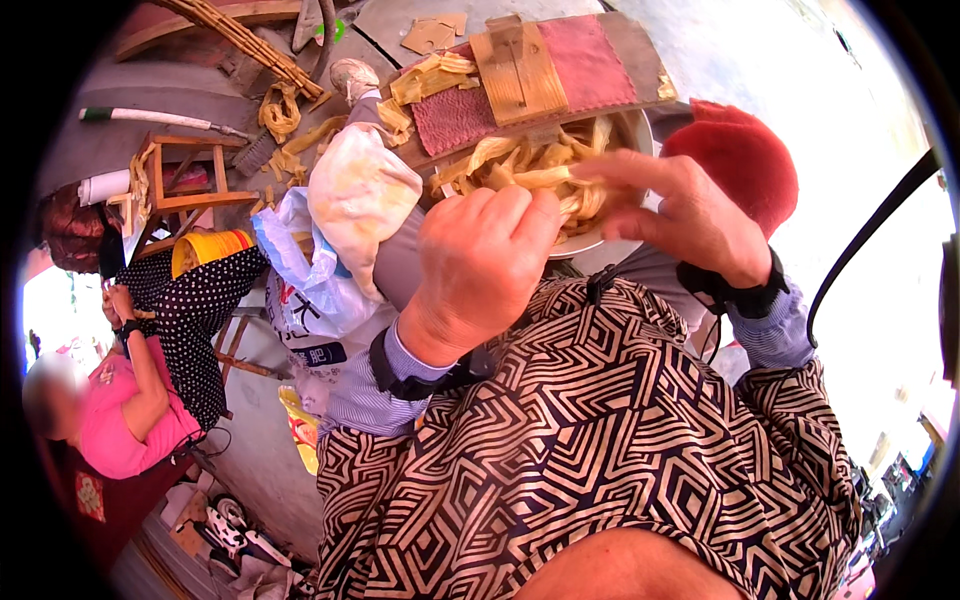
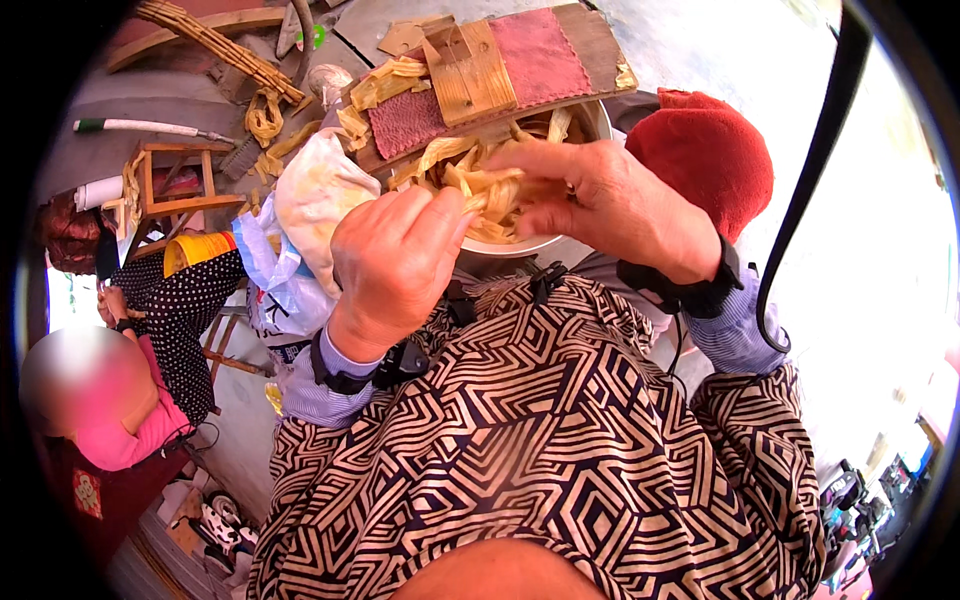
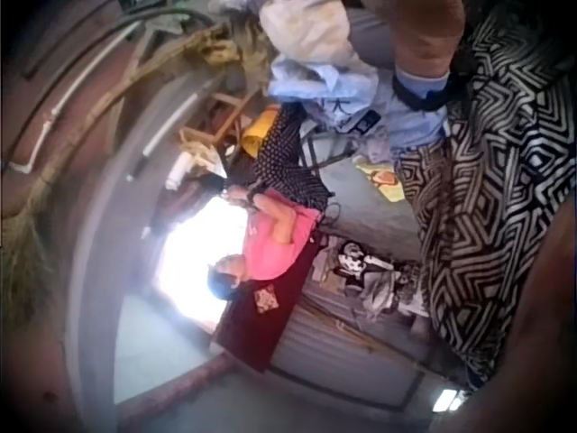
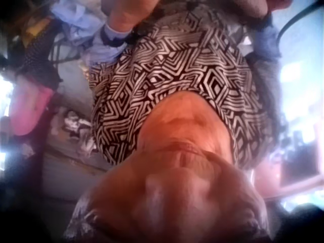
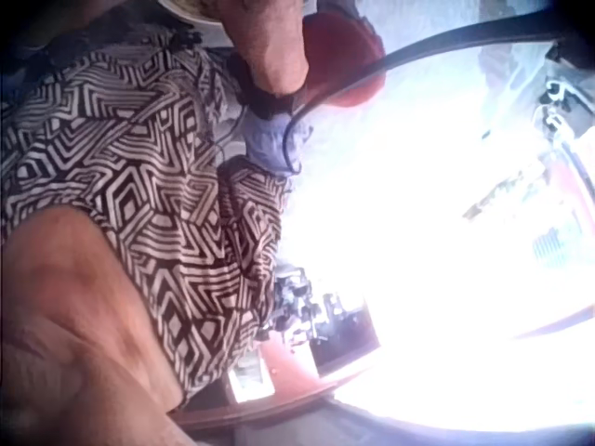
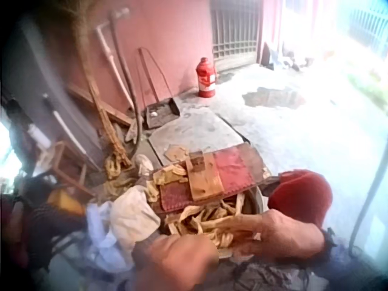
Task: The person is weaving and tying thin strips of bamboo together by hand, picking them from a bowl and adding them to a growing bundle.
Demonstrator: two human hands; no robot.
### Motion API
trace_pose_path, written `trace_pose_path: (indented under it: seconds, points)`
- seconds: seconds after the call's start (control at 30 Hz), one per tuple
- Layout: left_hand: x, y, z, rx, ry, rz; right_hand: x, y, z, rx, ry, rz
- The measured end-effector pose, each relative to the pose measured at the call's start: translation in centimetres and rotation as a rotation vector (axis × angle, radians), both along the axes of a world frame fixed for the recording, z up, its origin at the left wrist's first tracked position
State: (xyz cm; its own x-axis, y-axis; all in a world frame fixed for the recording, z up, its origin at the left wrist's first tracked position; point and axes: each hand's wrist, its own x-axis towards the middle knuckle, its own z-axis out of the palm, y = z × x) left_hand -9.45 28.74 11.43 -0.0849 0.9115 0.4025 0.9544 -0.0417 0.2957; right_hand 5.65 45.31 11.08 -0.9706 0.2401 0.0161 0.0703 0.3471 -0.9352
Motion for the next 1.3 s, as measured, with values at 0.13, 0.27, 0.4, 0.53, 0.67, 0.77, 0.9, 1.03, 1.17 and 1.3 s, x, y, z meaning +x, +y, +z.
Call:
trace_pose_path:
  seconds: [0.13,0.27,0.4,0.53,0.67,0.77,0.9,1.03,1.17,1.3]
  points:
    - [0.3,1.2,-0.2,0.102,0.033,-0.052,-1.7,-0.3,0.9,0.013,-0.040,0.045]
    - [-1.2,0.5,-0.4,-0.031,-0.240,-0.114,-1.6,0.5,2.1,-0.056,-0.283,0.123]
    - [-1.5,-1.0,0.3,-0.231,-0.544,-0.120,-0.8,1.1,2.9,-0.076,-0.336,0.141]
    - [-2.2,-0.5,-0.7,-0.315,-0.786,-0.110,-1.3,1.5,3.2,-0.007,-0.336,0.100]
    - [-4.8,2.4,-2.8,-0.363,-1.015,-0.024,-3.4,3.0,0.6,-0.112,-0.293,-0.111]
    - [-7.3,5.1,-6.6,-0.264,-1.165,0.099,-6.5,3.9,-3.9,0.111,-0.103,-0.235]
    - [-8.6,7.2,-8.6,-0.216,-1.196,0.173,-8.1,3.9,-6.3,0.271,0.006,-0.381]
    - [-9.4,8.1,-10.6,-0.175,-1.231,0.196,-8.3,4.6,-7.0,0.380,0.004,-0.398]
    - [-9.3,8.6,-10.4,-0.213,-1.243,0.251,-8.4,4.6,-7.0,0.391,-0.043,-0.385]
    - [-9.1,9.0,-12.4,-0.086,-0.714,0.334,-8.6,5.7,-9.7,0.575,0.015,-0.392]
